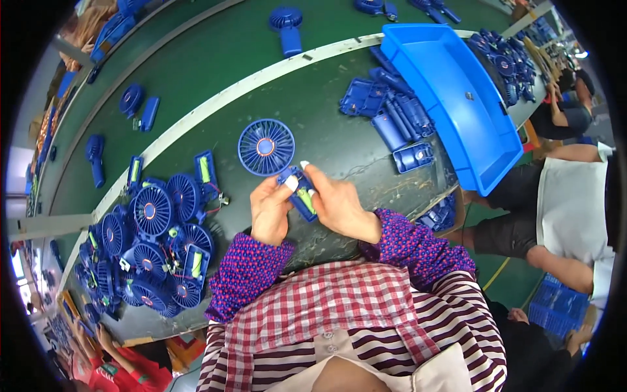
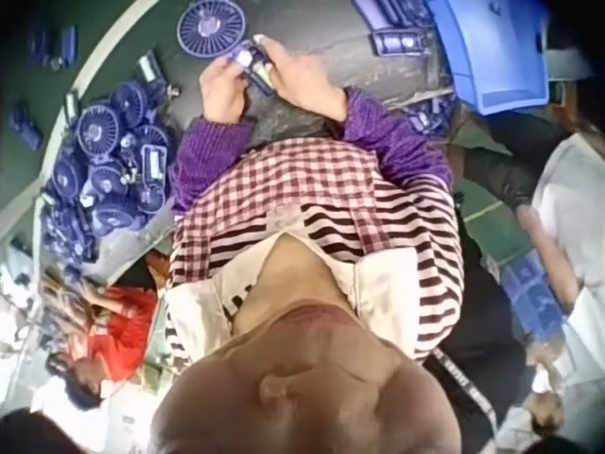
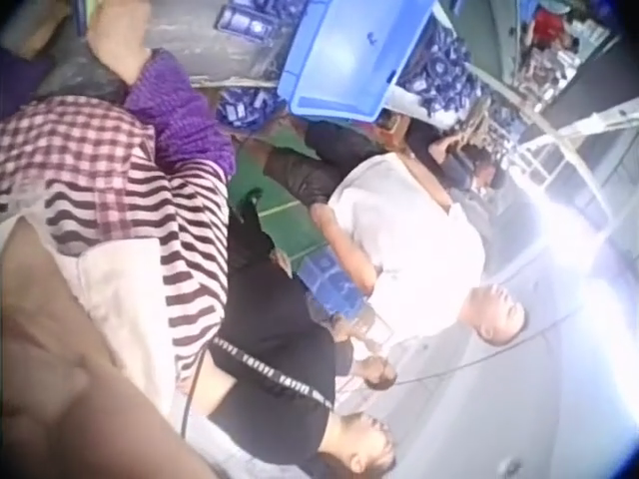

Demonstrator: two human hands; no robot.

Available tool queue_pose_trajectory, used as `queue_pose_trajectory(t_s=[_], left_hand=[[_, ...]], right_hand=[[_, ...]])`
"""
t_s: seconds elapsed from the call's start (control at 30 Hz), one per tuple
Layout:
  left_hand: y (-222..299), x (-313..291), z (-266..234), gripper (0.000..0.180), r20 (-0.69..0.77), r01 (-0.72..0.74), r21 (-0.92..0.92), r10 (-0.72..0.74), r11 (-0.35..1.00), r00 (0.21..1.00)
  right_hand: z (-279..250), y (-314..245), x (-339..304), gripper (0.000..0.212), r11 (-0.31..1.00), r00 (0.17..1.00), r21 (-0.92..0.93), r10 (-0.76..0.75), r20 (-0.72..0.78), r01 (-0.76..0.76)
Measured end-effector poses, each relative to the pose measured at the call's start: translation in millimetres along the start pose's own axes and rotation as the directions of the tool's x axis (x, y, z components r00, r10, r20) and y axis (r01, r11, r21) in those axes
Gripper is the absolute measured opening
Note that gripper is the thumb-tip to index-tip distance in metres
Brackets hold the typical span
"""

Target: The person assembles portable handheld fans by hand, fitting internal components and batteries into plastic casings.

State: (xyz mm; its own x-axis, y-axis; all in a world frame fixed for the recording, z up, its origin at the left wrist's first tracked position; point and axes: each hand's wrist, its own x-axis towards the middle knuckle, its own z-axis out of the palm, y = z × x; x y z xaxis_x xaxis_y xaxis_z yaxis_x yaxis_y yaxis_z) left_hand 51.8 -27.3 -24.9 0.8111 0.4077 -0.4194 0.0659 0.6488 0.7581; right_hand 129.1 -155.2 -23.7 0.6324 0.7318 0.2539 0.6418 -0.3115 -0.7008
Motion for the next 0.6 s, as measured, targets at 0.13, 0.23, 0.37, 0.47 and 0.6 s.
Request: queue_pose_trajectory(t_s=[0.13, 0.23, 0.37, 0.47, 0.6], left_hand=[[2.6, -2.6, 3.3, 0.02, 0.013, 0.016, 0.013, -0.016, 1.0, 1.0], [7.3, -0.4, -0.9, 0.02, -0.036, 0.108, 0.029, -0.107, 0.994, 0.994], [12.4, -0.9, -7.2, 0.022, -0.031, 0.173, 0.048, -0.171, 0.984, 0.985], [14.0, -2.7, -6.7, 0.022, -0.004, 0.203, 0.011, -0.203, 0.979, 0.979], [8.5, -1.9, -9.0, 0.022, -0.036, 0.228, -0.024, -0.229, 0.973, 0.973]], right_hand=[[-9.7, 1.8, 0.8, 0.051, 0.999, 0.995, 0.007, -0.044, 0.085, 0.043], [-36.3, 1.9, 20.0, 0.041, 0.997, 0.899, 0.037, 0.044, 0.435, -0.067], [-84.4, 49.1, 73.1, 0.036, 0.881, 0.958, -0.377, -0.258, 0.121, 0.285], [-113.5, 83.4, 113.4, 0.056, 0.589, 0.933, -0.724, -0.208, 0.293, 0.359], [-106.1, 117.1, 147.6, 0.047, 0.572, 0.858, -0.658, -0.178, 0.482, 0.489]])
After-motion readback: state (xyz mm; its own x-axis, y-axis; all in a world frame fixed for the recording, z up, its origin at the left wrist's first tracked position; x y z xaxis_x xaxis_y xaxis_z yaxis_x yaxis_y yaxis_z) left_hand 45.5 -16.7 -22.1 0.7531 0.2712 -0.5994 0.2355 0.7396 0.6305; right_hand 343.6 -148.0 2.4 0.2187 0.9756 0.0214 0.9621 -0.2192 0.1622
